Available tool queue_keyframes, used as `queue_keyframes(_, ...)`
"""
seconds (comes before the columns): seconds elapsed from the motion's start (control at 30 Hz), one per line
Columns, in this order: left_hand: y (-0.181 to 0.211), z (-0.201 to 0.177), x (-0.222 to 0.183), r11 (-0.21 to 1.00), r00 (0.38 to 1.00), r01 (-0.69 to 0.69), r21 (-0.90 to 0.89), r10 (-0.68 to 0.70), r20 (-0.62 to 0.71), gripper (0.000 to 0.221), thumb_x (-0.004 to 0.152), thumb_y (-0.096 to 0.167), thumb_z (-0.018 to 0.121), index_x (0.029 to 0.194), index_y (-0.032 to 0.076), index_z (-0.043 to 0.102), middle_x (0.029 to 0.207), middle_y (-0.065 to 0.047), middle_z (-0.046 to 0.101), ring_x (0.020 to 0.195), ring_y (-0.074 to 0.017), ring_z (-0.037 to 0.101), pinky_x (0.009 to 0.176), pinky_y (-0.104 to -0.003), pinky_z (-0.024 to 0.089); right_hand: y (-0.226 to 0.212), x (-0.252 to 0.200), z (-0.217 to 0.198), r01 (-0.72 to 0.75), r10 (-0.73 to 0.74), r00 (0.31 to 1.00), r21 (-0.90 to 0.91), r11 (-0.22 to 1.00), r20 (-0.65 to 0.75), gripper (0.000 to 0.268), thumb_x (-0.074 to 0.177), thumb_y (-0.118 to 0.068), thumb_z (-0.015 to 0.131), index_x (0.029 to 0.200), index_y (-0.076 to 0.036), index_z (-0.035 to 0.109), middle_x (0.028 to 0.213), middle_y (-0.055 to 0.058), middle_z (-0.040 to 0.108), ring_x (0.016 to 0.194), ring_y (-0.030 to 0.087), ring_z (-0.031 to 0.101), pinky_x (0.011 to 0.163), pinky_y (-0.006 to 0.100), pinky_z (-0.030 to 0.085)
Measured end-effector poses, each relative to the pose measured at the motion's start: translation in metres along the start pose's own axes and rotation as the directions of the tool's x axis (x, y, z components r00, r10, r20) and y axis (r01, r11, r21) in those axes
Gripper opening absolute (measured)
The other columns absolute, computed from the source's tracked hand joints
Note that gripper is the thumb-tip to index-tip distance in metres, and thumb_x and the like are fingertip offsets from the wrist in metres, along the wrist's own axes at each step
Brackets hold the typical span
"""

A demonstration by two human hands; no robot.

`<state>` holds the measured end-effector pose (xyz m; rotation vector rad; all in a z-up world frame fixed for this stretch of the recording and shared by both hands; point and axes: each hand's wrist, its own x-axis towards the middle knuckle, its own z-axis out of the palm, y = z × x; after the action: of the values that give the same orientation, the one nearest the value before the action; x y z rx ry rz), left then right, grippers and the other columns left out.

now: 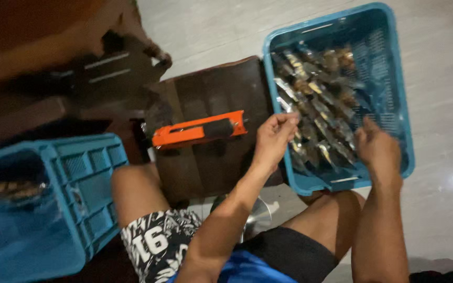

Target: The person uses a manual heat sealer to seal plastic bags containing snacks and then sorts them into blue plastic crates.

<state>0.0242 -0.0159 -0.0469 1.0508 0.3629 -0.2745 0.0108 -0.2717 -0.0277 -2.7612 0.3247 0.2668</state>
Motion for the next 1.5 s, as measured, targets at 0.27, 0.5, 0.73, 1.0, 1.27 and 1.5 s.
queue_keyframes(0.27, 0.110, -0.066, -0.049, 0.982, 0.966, -0.179, -0.053, 0.166, -0.197, 0.026, 0.103, 0.023, 0.067, 0.118, 0.002, 0.070, 0.110, -0.003, 0.072, 0.100, -0.0099, 0.066, 0.088, -0.028, 0.055, -0.177, -0.019, -0.080, 0.331, -0.326, 0.943, 0.254, 0.909, -0.065, 0.034, 0.112, -0.016, 0.069, 0.143, -0.002, 0.065, 0.129, 0.022, 0.071, 0.116, 0.029, 0.071, 0.096, 0.039, 0.054)
queue_keyframes(0.5, 0.183, -0.169, -0.092, 0.911, 0.855, -0.393, -0.127, 0.311, -0.414, 0.032, 0.105, 0.028, 0.066, 0.121, 0.000, 0.070, 0.115, -0.008, 0.071, 0.104, -0.0158, 0.066, 0.095, -0.033, 0.056, -0.349, -0.068, -0.077, 0.455, -0.461, 0.887, 0.195, 0.869, -0.012, 0.043, 0.100, -0.011, 0.072, 0.142, -0.005, 0.064, 0.118, 0.024, 0.071, 0.100, 0.030, 0.071, 0.080, 0.038, 0.055)
queue_keyframes(0.73, 0.223, -0.254, -0.135, 0.885, 0.797, -0.450, -0.118, 0.338, -0.499, 0.038, 0.104, 0.034, 0.064, 0.126, 0.003, 0.067, 0.126, -0.012, 0.069, 0.117, -0.0218, 0.066, 0.102, -0.036, 0.055, -0.447, -0.097, -0.029, 0.715, -0.722, 0.684, 0.102, 0.692, 0.103, 0.047, 0.106, -0.015, 0.076, 0.150, -0.004, 0.063, 0.120, 0.023, 0.073, 0.101, 0.029, 0.074, 0.084, 0.039, 0.059)
queue_keyframes(1.0, 0.245, -0.351, -0.171, 0.834, 0.676, -0.547, -0.065, 0.396, -0.621, 0.030, 0.104, 0.027, 0.069, 0.118, 0.001, 0.072, 0.110, -0.013, 0.074, 0.102, -0.0194, 0.069, 0.095, -0.037, 0.057, -0.553, -0.140, 0.014, 0.814, -0.837, 0.520, 0.198, 0.546, 0.171, 0.047, 0.102, -0.016, 0.076, 0.146, -0.003, 0.064, 0.130, 0.023, 0.070, 0.104, 0.031, 0.074, 0.083, 0.039, 0.060)
queue_keyframes(1.27, 0.280, -0.471, -0.219, 0.806, 0.508, -0.588, -0.072, 0.297, -0.809, 0.042, 0.100, 0.037, 0.063, 0.119, 0.000, 0.066, 0.122, -0.019, 0.070, 0.117, -0.0325, 0.070, 0.103, -0.045, 0.058, -0.661, -0.187, 0.083, 0.831, -0.883, 0.397, 0.312, 0.461, 0.249, 0.046, 0.102, -0.016, 0.072, 0.145, -0.005, 0.061, 0.132, 0.021, 0.069, 0.108, 0.031, 0.073, 0.085, 0.041, 0.059)
queue_keyframes(1.5, 0.281, -0.530, -0.257, 0.606, 0.237, -0.794, -0.051, 0.231, -0.944, 0.059, 0.100, 0.044, 0.059, 0.143, 0.004, 0.052, 0.140, -0.023, 0.056, 0.137, -0.0474, 0.054, 0.116, -0.056, 0.044, -0.728, -0.221, 0.173, 0.731, -0.921, 0.266, 0.563, 0.385, 0.284, 0.048, 0.103, -0.018, 0.070, 0.145, -0.002, 0.056, 0.138, 0.024, 0.065, 0.122, 0.033, 0.069, 0.098, 0.038, 0.058)
